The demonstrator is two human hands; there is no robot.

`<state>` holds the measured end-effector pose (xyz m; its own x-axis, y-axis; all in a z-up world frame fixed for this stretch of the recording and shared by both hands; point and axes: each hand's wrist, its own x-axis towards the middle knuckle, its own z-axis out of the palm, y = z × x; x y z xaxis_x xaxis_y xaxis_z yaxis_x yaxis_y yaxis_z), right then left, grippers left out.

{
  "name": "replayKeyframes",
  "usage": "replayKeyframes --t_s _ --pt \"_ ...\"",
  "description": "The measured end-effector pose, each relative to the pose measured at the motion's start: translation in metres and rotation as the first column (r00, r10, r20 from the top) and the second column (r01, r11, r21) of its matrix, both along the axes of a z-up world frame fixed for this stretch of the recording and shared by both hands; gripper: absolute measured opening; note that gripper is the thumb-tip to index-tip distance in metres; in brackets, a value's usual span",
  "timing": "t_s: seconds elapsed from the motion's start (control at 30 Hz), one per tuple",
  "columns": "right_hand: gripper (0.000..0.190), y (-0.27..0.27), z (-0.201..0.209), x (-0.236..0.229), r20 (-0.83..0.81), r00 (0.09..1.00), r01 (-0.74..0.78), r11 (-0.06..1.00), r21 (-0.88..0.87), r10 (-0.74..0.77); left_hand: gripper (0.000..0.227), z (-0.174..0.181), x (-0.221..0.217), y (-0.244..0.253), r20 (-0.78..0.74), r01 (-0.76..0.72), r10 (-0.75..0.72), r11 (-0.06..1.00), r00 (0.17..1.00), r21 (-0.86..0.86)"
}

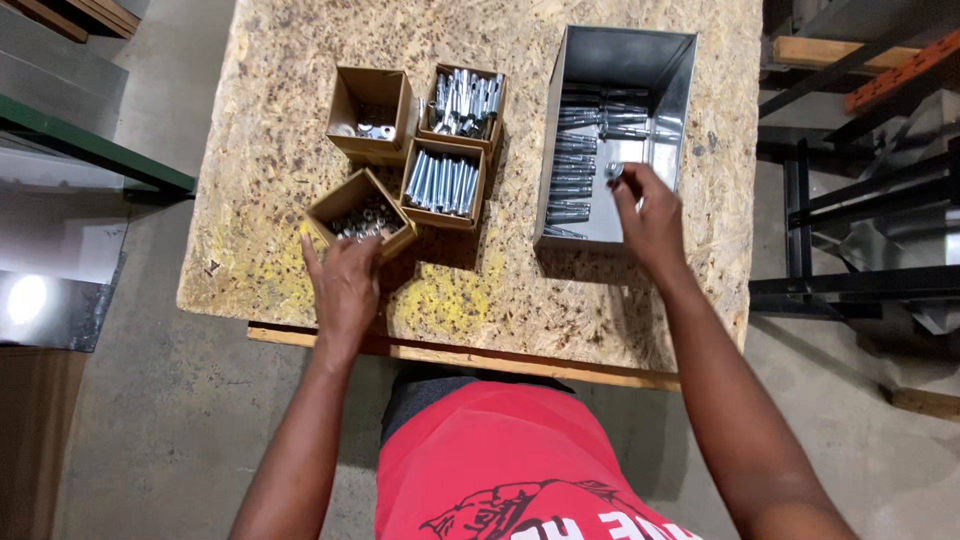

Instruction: The person repeatedly picks a bolt from a cardboard box, threads a nut onto it, and places the assembled fastener into a metal bin. The person repeats this cycle throughout the clip.

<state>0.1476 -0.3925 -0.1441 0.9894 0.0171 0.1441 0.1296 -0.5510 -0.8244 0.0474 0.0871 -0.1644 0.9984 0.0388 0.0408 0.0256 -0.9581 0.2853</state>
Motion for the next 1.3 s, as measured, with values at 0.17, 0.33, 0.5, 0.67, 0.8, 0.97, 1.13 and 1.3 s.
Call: replayKeyframes --t_s 0.17,0.33,0.5,0.67,0.8,0.97,1.13,1.3 --pt "0.026 -0.038 -0.027 0.039 0.127 0.988 -0.03 0.928 -0.372 0.083 0.016 -0.01 0.023 0.022 0.1 0.059 -0.055 0.997 0.993 -0.039" --pt "0.029 -0.047 -0.054 0.083 0.038 0.994 -0.064 0.801 -0.595 0.107 0.02 -0.025 0.049 0.037 0.11 0.076 -0.078 0.997 0.991 0.02" --pt "0.022 -0.03 -0.062 0.118 -0.091 0.996 -0.061 0.636 -0.769 -0.015 0.036 -0.035 0.062 0.048 0.107 0.099 -0.099 0.995 0.989 0.008" --pt "0.021 -0.034 -0.105 0.157 -0.063 0.995 -0.088 0.354 -0.931 0.084 0.055 -0.039 0.061 0.048 0.117 0.111 -0.112 0.994 0.987 0.011" --pt "0.023 -0.032 -0.11 0.159 0.024 0.992 -0.026 0.373 -0.927 0.127 0.052 -0.017 0.062 0.025 0.129 0.076 -0.079 0.997 0.989 0.029" --pt "0.027 -0.035 -0.112 0.148 0.073 0.992 0.013 0.492 -0.87 0.102 0.033 0.015 0.076 -0.028 0.262 0.072 -0.012 0.972 0.965 -0.222" --pt "0.025 0.007 -0.054 0.095 0.094 0.995 0.072 0.795 -0.602 -0.019 0.032 0.015 0.102 -0.056 0.254 0.138 -0.104 0.983 0.962 -0.121" --pt "0.025 0.075 -0.027 0.035 0.142 0.979 0.181 0.945 -0.272 -0.147 0.029 0.005 0.121 -0.06 0.242 0.143 -0.137 0.99 0.96 -0.006"
